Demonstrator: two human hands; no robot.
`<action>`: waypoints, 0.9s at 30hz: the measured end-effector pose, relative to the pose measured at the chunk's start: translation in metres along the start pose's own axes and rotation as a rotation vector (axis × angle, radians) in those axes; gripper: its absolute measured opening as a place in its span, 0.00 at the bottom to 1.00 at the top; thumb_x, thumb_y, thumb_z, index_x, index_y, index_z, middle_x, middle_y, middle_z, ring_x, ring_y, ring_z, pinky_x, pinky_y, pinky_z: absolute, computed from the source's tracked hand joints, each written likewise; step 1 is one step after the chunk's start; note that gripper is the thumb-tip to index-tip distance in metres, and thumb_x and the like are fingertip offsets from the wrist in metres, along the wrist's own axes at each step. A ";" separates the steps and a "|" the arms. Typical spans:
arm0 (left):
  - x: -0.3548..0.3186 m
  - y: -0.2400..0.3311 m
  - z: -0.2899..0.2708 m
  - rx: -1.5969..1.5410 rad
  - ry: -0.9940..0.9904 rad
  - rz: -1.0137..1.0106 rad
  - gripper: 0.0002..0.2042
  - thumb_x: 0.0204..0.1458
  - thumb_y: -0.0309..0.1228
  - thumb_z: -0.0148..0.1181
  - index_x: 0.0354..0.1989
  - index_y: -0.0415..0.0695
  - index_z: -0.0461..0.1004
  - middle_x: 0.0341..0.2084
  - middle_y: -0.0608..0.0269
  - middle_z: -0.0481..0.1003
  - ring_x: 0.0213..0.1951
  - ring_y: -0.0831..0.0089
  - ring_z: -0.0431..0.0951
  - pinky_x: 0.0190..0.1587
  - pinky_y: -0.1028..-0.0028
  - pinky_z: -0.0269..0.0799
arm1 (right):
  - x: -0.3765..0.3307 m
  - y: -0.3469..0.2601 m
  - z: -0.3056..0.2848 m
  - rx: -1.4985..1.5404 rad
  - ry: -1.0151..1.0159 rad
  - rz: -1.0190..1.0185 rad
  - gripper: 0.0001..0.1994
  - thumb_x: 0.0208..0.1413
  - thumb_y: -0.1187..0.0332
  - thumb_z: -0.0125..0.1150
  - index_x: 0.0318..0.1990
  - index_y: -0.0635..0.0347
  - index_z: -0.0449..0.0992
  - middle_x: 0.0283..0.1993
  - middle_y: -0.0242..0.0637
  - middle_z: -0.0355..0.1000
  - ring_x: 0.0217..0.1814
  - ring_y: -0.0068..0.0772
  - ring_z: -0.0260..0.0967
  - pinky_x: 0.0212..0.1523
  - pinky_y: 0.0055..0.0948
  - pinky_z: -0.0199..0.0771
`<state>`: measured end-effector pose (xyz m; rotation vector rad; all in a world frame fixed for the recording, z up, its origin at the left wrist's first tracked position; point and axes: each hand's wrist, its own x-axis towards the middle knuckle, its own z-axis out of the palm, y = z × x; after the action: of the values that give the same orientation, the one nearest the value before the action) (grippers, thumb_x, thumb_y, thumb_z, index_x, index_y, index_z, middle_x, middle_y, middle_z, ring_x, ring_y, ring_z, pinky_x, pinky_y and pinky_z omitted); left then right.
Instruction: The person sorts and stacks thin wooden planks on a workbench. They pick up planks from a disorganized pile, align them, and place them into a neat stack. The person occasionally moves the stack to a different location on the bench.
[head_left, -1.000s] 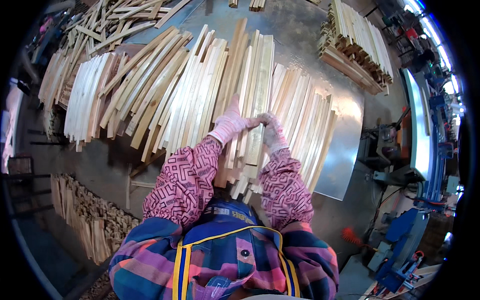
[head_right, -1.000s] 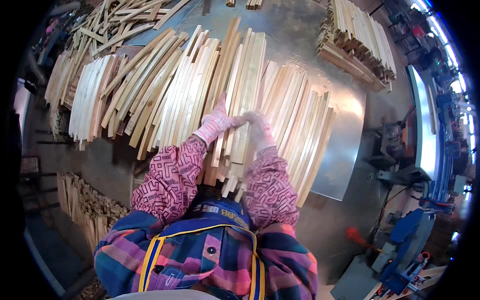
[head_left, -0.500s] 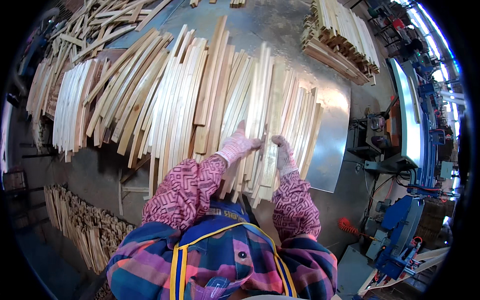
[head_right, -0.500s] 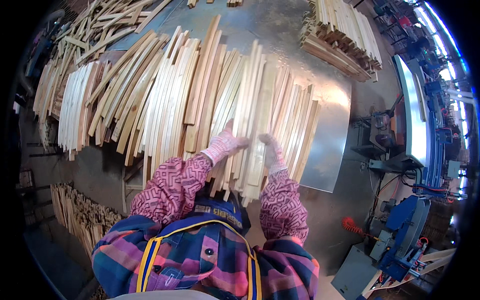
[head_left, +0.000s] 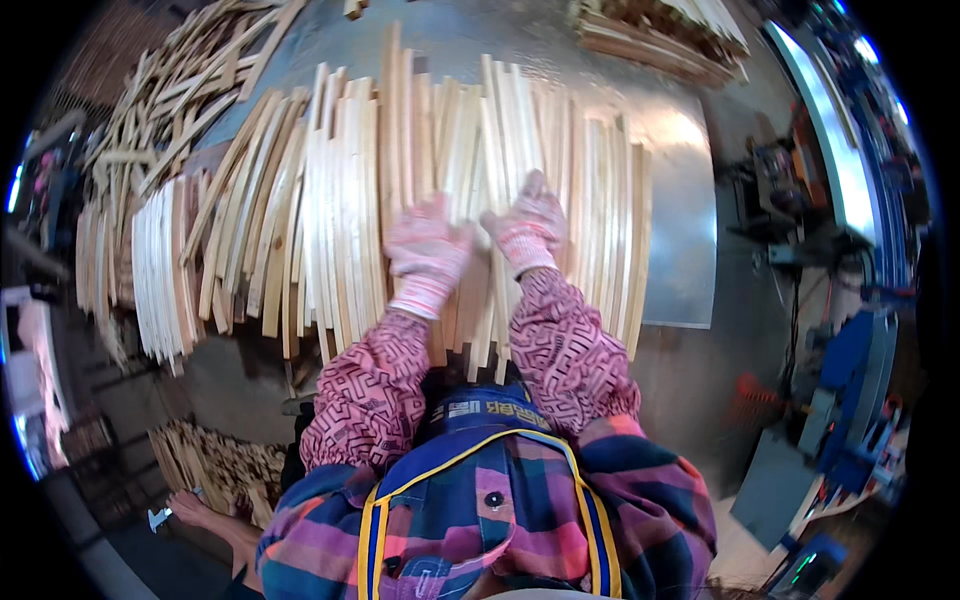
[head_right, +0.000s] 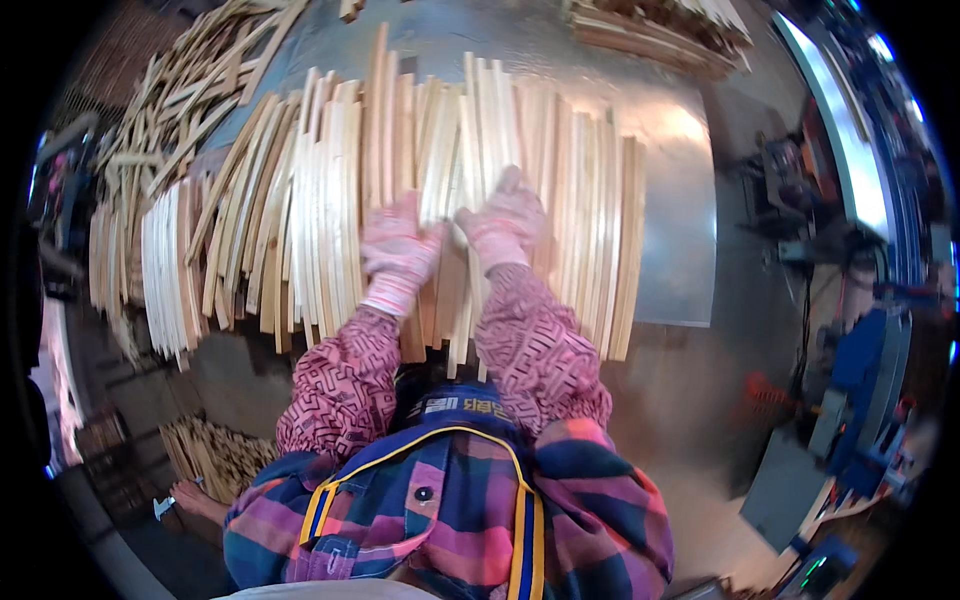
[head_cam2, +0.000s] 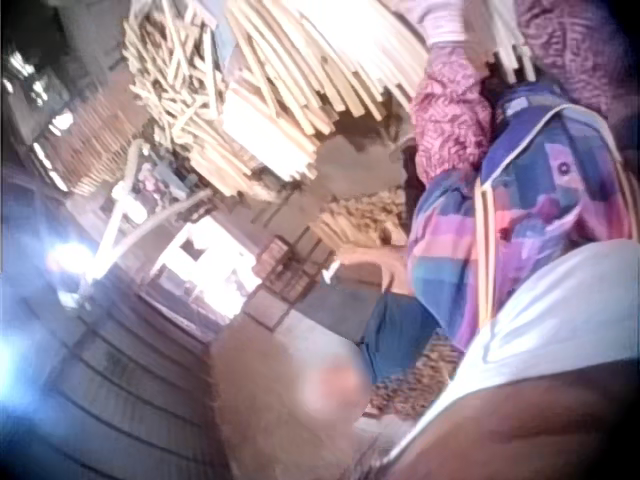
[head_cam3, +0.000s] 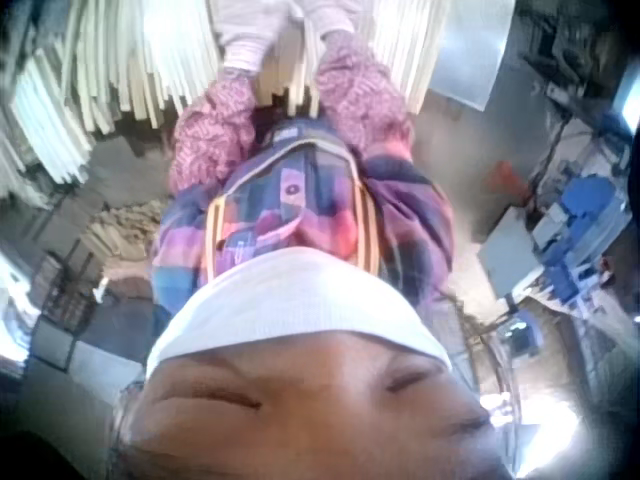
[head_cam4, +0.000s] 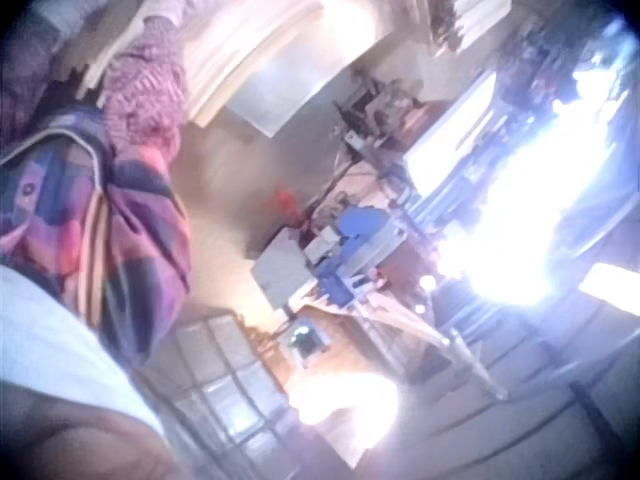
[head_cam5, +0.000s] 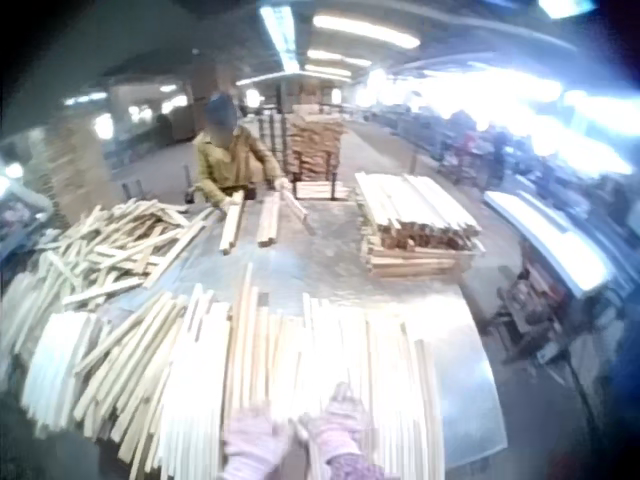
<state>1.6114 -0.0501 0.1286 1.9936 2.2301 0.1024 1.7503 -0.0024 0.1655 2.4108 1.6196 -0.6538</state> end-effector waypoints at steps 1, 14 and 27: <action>0.017 -0.031 0.014 0.093 0.118 0.020 0.39 0.52 0.60 0.53 0.68 0.50 0.58 0.67 0.44 0.57 0.69 0.51 0.54 0.71 0.54 0.41 | 0.002 -0.003 -0.002 0.053 0.014 -0.030 0.46 0.44 0.38 0.66 0.65 0.58 0.56 0.55 0.43 0.69 0.58 0.40 0.71 0.52 0.32 0.74; 0.039 -0.025 -0.002 0.248 -0.269 -0.214 0.49 0.44 0.45 0.65 0.73 0.58 0.42 0.71 0.49 0.48 0.73 0.49 0.42 0.73 0.51 0.37 | 0.044 0.290 -0.025 -0.108 0.388 0.297 0.55 0.43 0.42 0.70 0.73 0.57 0.44 0.59 0.46 0.64 0.57 0.42 0.69 0.55 0.33 0.73; 0.029 -0.052 0.021 0.184 -0.011 -0.117 0.42 0.44 0.41 0.65 0.70 0.54 0.52 0.67 0.55 0.56 0.69 0.55 0.53 0.71 0.57 0.47 | 0.108 0.318 0.094 0.077 0.083 0.253 0.40 0.55 0.36 0.51 0.66 0.56 0.60 0.62 0.47 0.64 0.68 0.46 0.61 0.60 0.47 0.69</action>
<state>1.5602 -0.0288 0.0982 1.9365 2.4217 -0.1313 2.0495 -0.0736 0.0012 2.6705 1.3053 -0.5877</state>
